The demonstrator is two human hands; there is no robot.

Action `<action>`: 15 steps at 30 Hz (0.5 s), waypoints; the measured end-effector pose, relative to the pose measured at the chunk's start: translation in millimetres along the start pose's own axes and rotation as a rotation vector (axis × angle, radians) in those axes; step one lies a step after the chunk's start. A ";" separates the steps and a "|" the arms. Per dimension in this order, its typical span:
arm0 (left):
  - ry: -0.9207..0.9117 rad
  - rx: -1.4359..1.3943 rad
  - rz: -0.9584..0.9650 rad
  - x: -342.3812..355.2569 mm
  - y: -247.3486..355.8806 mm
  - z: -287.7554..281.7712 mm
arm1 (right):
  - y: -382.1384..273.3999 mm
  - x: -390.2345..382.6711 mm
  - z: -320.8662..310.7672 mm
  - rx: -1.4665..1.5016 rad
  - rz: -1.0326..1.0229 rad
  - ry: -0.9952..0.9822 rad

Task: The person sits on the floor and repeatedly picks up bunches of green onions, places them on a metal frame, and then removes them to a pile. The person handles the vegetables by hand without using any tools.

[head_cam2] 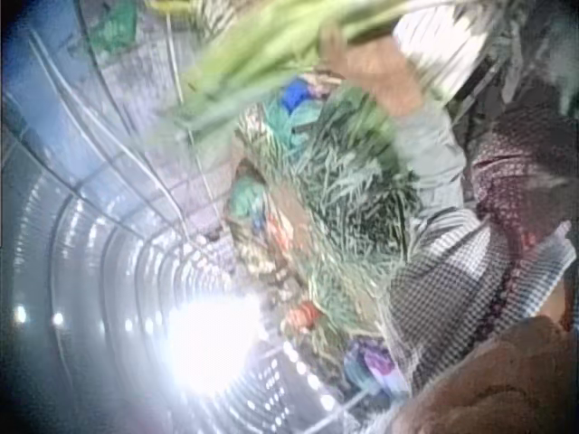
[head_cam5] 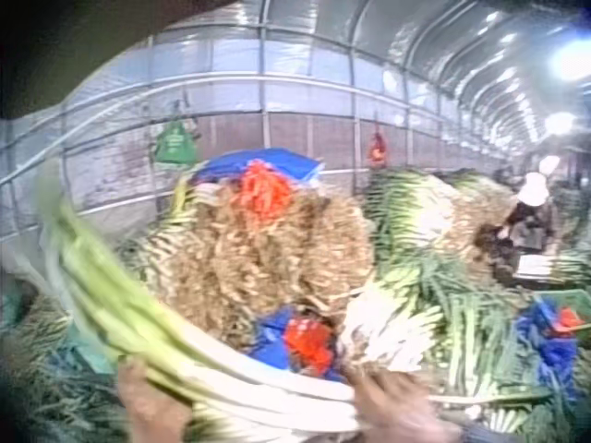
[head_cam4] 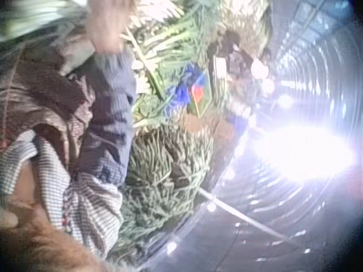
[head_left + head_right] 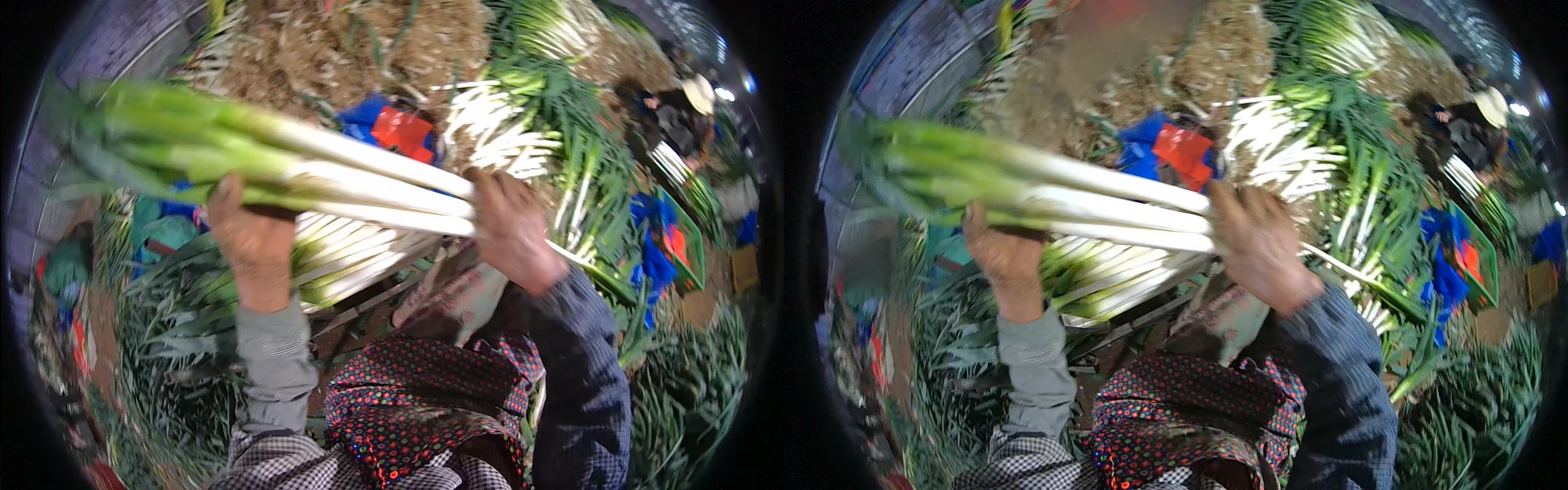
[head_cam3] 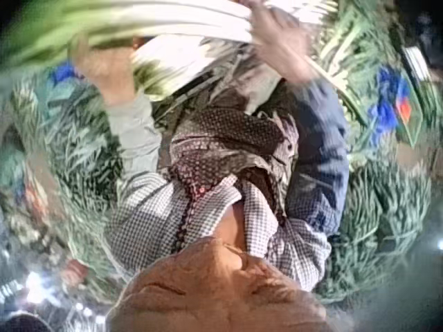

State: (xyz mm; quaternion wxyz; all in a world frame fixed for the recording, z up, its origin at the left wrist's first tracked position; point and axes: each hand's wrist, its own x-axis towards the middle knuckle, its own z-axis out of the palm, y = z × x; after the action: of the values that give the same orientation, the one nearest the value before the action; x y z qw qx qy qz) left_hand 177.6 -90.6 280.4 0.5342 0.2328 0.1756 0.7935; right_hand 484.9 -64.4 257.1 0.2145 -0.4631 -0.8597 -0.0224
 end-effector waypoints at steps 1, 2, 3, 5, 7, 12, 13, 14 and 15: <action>0.057 0.086 0.104 -7.2 21.5 -32.5 | -12.0 30.1 32.9 0.050 -0.108 0.015; 0.193 0.155 0.120 -13.9 38.0 -63.7 | -24.8 52.8 63.7 0.089 -0.191 -0.026; 0.167 0.162 0.126 -22.9 48.6 -94.0 | -37.7 70.4 94.5 0.126 -0.269 -0.063; 0.410 0.338 0.014 -49.7 61.2 -148.7 | -67.3 85.2 158.0 0.122 -0.436 -0.022; 0.776 0.366 -0.262 -78.0 59.1 -183.1 | -77.5 78.9 209.5 0.068 -0.434 -0.468; 0.373 1.106 -0.431 -94.9 59.9 -168.3 | -39.0 55.7 302.5 0.231 -0.104 -0.981; 0.245 1.312 -0.404 -76.2 56.1 -161.3 | -23.5 50.8 311.2 0.329 -0.097 -0.924; 0.084 1.532 -0.304 -54.5 39.7 -155.6 | -10.4 48.8 318.2 0.518 -0.053 -0.812; -0.267 1.841 -0.171 -29.0 28.7 -152.1 | 5.1 46.5 320.7 0.417 -0.009 -0.844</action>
State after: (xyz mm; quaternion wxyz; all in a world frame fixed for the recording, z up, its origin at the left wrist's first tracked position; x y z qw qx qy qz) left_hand 80.2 -132.6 164.1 0.2119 0.6398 0.6889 0.2667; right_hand 355.1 51.2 -16.5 -0.0651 -0.3749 -0.8599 0.3402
